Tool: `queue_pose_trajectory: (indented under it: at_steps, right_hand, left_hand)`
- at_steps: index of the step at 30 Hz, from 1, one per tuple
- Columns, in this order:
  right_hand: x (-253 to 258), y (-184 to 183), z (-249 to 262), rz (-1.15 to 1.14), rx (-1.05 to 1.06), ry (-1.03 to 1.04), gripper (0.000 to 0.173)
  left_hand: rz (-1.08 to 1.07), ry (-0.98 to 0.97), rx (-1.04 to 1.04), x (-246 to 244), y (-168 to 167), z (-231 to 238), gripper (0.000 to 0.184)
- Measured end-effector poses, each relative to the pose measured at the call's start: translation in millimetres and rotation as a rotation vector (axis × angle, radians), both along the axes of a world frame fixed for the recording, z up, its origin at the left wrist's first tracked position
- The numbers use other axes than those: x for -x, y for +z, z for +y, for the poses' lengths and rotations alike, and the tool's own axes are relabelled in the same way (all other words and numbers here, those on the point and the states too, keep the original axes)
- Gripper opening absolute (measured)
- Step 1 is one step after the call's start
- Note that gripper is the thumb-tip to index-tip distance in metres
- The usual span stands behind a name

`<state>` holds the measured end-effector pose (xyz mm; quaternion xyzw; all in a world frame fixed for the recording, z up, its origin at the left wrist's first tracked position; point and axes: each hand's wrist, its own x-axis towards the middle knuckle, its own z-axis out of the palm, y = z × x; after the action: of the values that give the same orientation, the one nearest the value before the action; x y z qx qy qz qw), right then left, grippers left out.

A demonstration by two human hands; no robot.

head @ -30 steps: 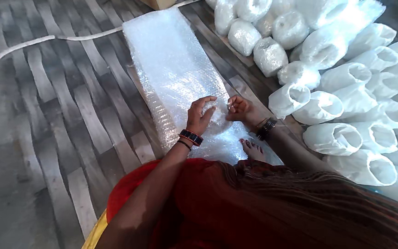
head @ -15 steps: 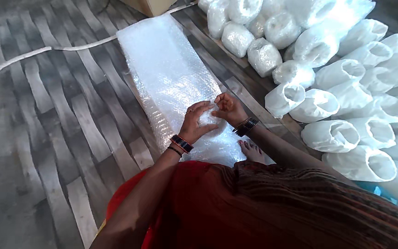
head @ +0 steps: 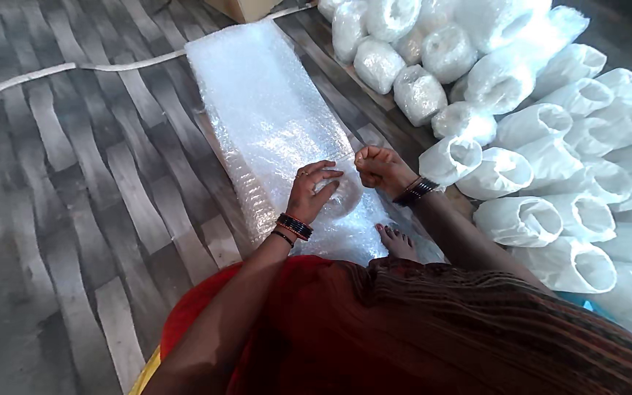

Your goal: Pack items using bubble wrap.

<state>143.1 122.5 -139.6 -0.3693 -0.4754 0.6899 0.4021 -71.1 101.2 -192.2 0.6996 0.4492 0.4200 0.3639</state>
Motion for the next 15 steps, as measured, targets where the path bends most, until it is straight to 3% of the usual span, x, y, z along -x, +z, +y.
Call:
queue_pose_trajectory:
  at_steps: [4, 9, 15]
  right_hand:
    - [-5.6, 0.8, 1.6, -0.012, -0.016, 0.135, 0.013]
    - [2.7, -16.4, 3.4, -0.218, 0.040, 0.102, 0.010]
    - [1.2, -1.4, 6.0, -0.109, 0.024, 0.160, 0.014]
  left_hand:
    - [-0.006, 0.009, 0.015, 0.6, 1.2, -0.3, 0.020]
    - [-0.015, 0.000, -0.019, 1.3, -3.6, 0.4, 0.021]
    - [-0.010, 0.017, -0.025, -0.1, -3.2, 0.2, 0.019]
